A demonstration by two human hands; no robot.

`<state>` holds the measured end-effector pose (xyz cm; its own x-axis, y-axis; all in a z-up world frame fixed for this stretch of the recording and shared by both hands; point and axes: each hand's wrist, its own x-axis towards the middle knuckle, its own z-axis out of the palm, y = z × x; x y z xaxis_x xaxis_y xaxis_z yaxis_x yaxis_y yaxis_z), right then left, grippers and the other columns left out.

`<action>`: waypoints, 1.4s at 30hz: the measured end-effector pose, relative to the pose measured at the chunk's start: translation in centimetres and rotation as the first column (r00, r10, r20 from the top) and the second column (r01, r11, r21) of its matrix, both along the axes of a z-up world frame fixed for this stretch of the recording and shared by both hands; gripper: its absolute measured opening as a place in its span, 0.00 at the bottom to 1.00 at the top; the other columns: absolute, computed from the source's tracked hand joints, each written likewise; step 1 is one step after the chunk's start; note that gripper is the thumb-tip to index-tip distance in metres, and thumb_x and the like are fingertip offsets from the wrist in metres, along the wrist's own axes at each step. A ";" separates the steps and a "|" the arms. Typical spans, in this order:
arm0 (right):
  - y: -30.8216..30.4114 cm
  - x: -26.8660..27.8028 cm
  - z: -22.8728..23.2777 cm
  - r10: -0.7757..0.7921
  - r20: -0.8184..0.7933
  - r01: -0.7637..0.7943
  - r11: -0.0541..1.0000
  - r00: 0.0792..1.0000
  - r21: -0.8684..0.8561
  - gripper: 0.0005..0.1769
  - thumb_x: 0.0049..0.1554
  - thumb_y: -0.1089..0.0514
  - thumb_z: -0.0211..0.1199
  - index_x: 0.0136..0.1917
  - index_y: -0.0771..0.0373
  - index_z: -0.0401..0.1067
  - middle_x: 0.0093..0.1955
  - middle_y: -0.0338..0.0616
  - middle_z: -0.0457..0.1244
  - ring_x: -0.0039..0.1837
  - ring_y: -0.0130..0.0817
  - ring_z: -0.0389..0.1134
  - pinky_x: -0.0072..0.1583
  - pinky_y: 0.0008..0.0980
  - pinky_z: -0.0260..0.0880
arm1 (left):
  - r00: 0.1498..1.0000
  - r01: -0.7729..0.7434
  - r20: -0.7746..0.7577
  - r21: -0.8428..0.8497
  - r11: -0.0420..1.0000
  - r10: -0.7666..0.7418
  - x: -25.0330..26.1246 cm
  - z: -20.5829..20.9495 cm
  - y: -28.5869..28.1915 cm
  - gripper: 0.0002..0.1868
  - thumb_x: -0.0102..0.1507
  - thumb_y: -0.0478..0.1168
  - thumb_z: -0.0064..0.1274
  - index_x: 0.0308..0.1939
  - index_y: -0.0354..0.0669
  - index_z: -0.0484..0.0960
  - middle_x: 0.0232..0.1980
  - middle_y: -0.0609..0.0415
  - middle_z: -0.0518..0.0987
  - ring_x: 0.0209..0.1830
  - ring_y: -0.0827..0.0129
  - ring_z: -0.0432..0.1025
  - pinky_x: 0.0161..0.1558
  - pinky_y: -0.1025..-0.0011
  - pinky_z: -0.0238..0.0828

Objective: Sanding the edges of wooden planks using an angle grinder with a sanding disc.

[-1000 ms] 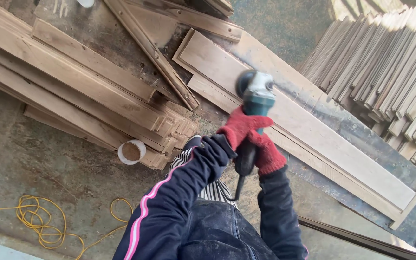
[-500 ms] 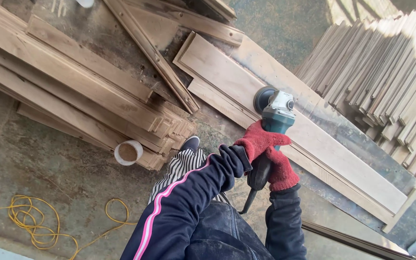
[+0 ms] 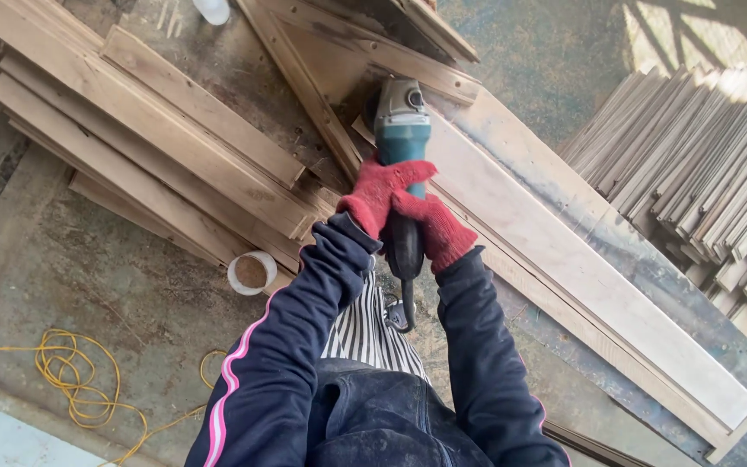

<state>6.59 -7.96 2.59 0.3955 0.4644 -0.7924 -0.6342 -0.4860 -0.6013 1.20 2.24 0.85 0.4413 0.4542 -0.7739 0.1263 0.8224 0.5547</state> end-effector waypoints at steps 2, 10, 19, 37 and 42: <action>0.1 -0.3 1.1 0.012 0.015 -0.012 1.000 1.000 0.000 0.29 0.35 0.44 0.81 0.47 0.59 0.80 0.36 0.44 0.69 0.38 0.40 0.73 0.44 0.42 0.77 | 1.000 -0.005 -0.005 0.003 1.000 0.005 0.1 0.7 0.1 0.31 0.40 0.33 0.77 0.46 0.32 0.84 0.37 0.37 0.83 0.39 0.51 0.81 0.43 0.58 0.79; -10.1 0.9 4.6 -0.328 -0.008 0.326 0.941 0.945 -0.089 0.22 0.43 0.51 0.77 0.49 0.60 0.77 0.40 0.52 0.69 0.40 0.50 0.74 0.47 0.50 0.76 | 0.968 0.214 0.169 -0.171 0.962 -0.185 4.8 -1.1 -10.7 0.32 0.40 0.34 0.76 0.47 0.40 0.81 0.33 0.42 0.82 0.31 0.51 0.81 0.34 0.59 0.82; -7.0 0.8 0.4 -0.159 -0.014 0.157 0.985 0.987 -0.066 0.23 0.40 0.49 0.80 0.44 0.61 0.78 0.36 0.47 0.68 0.37 0.43 0.73 0.43 0.44 0.76 | 0.993 0.111 0.044 -0.100 0.989 -0.107 1.7 -0.6 -6.6 0.32 0.42 0.35 0.77 0.50 0.37 0.84 0.38 0.39 0.83 0.39 0.51 0.81 0.41 0.55 0.81; -15.0 -1.2 4.9 -0.396 0.017 0.396 0.914 0.918 -0.094 0.20 0.41 0.53 0.78 0.44 0.61 0.77 0.37 0.49 0.69 0.38 0.46 0.73 0.44 0.46 0.76 | 0.925 0.378 0.086 -0.125 0.917 -0.369 2.7 1.6 -15.3 0.33 0.40 0.41 0.76 0.49 0.42 0.84 0.42 0.43 0.84 0.45 0.52 0.81 0.50 0.58 0.80; -26.6 0.4 -3.4 -0.569 0.040 0.567 0.805 0.821 -0.173 0.40 0.44 0.51 0.78 0.65 0.56 0.61 0.47 0.50 0.67 0.47 0.46 0.72 0.53 0.50 0.73 | 0.815 0.580 0.050 -0.079 0.811 -0.577 4.6 1.2 -20.2 0.41 0.37 0.47 0.76 0.53 0.44 0.80 0.48 0.46 0.83 0.54 0.53 0.78 0.59 0.59 0.75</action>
